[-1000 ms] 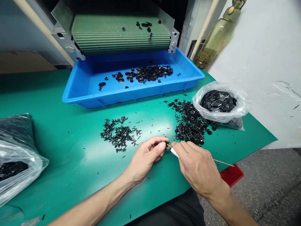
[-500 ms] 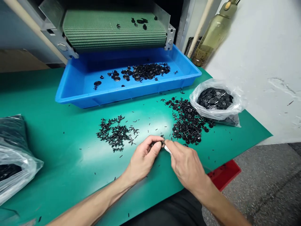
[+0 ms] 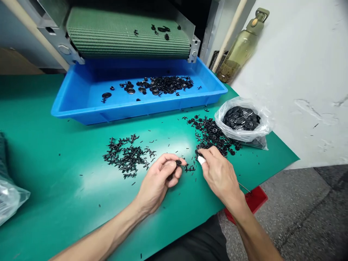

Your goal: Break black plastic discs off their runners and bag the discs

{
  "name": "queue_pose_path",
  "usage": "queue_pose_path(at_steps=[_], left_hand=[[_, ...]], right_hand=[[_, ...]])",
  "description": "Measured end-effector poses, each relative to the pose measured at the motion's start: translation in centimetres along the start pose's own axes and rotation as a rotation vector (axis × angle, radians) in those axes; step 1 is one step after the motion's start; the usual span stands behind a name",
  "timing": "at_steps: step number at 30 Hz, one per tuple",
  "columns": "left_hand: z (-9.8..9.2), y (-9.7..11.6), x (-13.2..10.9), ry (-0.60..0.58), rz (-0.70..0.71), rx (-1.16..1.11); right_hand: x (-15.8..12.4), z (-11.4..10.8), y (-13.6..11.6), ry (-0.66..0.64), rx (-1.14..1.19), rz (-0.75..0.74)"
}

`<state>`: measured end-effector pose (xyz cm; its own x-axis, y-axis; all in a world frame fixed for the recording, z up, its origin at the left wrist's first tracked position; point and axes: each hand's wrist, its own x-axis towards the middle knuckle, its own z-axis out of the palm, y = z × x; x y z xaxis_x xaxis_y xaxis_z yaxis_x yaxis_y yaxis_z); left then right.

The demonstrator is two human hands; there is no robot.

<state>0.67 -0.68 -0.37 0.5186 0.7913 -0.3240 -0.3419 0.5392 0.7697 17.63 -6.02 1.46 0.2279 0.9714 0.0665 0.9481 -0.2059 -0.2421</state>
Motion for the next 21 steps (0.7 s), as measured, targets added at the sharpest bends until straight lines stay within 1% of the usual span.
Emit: queue_pose_path(at_steps=[2, 5, 10, 14, 17, 21], left_hand=[[0.0, 0.4, 0.1, 0.002, -0.043, -0.056], [0.0, 0.7, 0.2, -0.004, -0.061, -0.088], [-0.1, 0.3, 0.2, -0.044, -0.06, -0.047], [-0.1, 0.1, 0.3, -0.073, -0.068, 0.015], [-0.1, -0.1, 0.2, -0.087, -0.061, 0.077], [0.0, -0.4, -0.1, -0.135, -0.071, 0.261]], right_hand=[[0.4, -0.3, 0.1, -0.045, -0.051, -0.004], [0.5, -0.4, 0.3, -0.06, -0.025, -0.044], [0.4, -0.4, 0.5, -0.021, 0.066, -0.082], [0.8, -0.5, 0.1, -0.095, 0.11, -0.131], [0.7, -0.7, 0.0, -0.089, 0.255, -0.15], [-0.6, -1.0, -0.7, 0.004, 0.491, -0.152]])
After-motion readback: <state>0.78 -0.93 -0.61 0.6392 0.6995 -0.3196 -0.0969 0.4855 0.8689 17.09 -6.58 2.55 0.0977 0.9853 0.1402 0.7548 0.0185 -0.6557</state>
